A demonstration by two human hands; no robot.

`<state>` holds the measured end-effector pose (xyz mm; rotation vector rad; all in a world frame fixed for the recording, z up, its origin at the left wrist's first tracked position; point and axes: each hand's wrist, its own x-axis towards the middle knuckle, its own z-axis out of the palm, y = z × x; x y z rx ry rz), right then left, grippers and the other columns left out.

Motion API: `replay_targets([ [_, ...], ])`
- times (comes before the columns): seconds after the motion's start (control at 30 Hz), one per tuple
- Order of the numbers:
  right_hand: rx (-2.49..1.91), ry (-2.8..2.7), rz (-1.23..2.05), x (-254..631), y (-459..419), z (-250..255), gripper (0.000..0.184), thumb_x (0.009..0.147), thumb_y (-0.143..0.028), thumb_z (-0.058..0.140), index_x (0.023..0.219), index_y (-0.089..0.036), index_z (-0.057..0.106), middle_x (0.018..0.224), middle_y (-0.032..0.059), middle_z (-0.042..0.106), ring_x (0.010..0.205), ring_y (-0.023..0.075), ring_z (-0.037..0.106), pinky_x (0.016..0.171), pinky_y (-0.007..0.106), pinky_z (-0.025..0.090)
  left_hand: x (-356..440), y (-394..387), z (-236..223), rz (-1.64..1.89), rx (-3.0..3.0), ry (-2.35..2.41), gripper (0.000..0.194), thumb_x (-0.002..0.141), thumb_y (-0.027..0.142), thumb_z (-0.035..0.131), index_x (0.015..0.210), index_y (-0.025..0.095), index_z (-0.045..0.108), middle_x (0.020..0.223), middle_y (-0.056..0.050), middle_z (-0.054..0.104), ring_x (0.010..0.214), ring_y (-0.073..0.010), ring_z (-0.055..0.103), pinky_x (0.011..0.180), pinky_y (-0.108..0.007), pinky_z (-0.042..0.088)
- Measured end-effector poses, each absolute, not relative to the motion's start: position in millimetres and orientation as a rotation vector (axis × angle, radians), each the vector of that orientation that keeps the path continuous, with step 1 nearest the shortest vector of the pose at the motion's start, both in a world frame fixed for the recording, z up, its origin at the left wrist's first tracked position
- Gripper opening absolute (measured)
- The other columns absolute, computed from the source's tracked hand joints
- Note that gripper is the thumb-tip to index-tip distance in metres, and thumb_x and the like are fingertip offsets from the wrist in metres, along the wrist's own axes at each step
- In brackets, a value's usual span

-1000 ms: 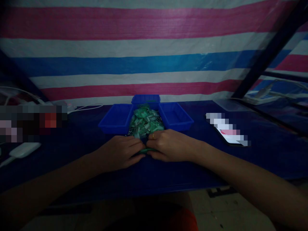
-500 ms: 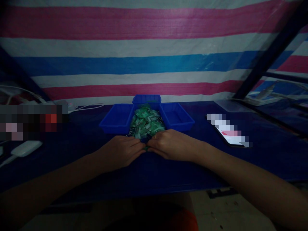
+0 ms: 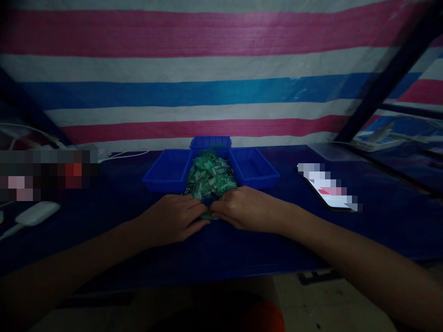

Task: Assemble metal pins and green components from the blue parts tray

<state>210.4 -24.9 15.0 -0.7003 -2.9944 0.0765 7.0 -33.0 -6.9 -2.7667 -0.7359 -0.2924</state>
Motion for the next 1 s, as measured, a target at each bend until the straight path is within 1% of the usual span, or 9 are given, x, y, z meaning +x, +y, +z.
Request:
replay_targets([
  [0.1, -0.691, -2.996, 0.064, 210.5, -24.3, 14.8, 0.024, 0.09, -0.022, 0.035, 0.089, -0.013, 0.057, 0.07, 0.0038, 0.059, 0.062, 0.0113, 0.052, 0.056, 0.025, 0.036, 7.3, -32.2, -9.4, -0.307, -2.749, -0.73, 0.025, 0.088, 0.033, 0.039, 0.078, 0.015, 0.053, 0.068, -0.002, 0.056, 0.063, -0.0147, 0.053, 0.054, -0.025, 0.039],
  [0.33, -0.703, -2.964, 0.056, 211.0, -22.5, 12.6, 0.027, 0.09, -0.026, 0.034, 0.099, -0.014, 0.056, 0.075, 0.0051, 0.058, 0.068, 0.0127, 0.052, 0.059, 0.026, 0.039, 5.7, -30.7, -11.6, -0.29, -2.717, -0.705, 0.026, 0.089, 0.032, 0.038, 0.075, 0.015, 0.051, 0.065, -0.002, 0.056, 0.062, -0.0155, 0.054, 0.052, -0.026, 0.039],
  [0.53, -0.707, -2.947, 0.069, 211.1, -22.3, 14.9, 0.031, 0.089, -0.035, 0.038, 0.102, -0.014, 0.056, 0.078, 0.0054, 0.058, 0.07, 0.0131, 0.053, 0.062, 0.027, 0.04, 5.6, -31.5, -12.6, -0.29, -2.724, -0.691, 0.03, 0.091, 0.03, 0.034, 0.073, 0.014, 0.052, 0.063, -0.002, 0.056, 0.06, -0.0151, 0.054, 0.052, -0.025, 0.039],
  [0.63, -0.691, -2.957, 0.078, 211.6, -22.3, 15.7, 0.032, 0.086, -0.038, 0.042, 0.103, -0.014, 0.056, 0.08, 0.0058, 0.058, 0.071, 0.0135, 0.054, 0.063, 0.027, 0.041, 6.0, -31.4, -13.6, -0.286, -2.729, -0.708, 0.03, 0.09, 0.029, 0.035, 0.072, 0.014, 0.052, 0.062, -0.003, 0.056, 0.06, -0.0151, 0.054, 0.052, -0.025, 0.04],
  [0.73, -0.685, -2.977, 0.072, 211.8, -22.3, 15.7, 0.031, 0.084, -0.037, 0.047, 0.104, -0.014, 0.055, 0.08, 0.0057, 0.058, 0.072, 0.0141, 0.054, 0.063, 0.027, 0.041, 6.3, -30.9, -14.3, -0.285, -2.731, -0.712, 0.029, 0.09, 0.028, 0.034, 0.072, 0.014, 0.052, 0.061, -0.002, 0.056, 0.059, -0.0151, 0.054, 0.05, -0.025, 0.039],
  [1.0, -0.709, -2.986, 0.059, 210.8, -22.9, 15.4, 0.028, 0.086, -0.032, 0.043, 0.104, -0.013, 0.054, 0.079, 0.0059, 0.058, 0.07, 0.0143, 0.053, 0.061, 0.027, 0.041, 6.5, -30.8, -11.9, -0.222, -2.785, -0.826, 0.028, 0.091, 0.028, 0.03, 0.078, 0.014, 0.05, 0.061, -0.002, 0.056, 0.054, -0.0141, 0.055, 0.046, -0.024, 0.039],
])
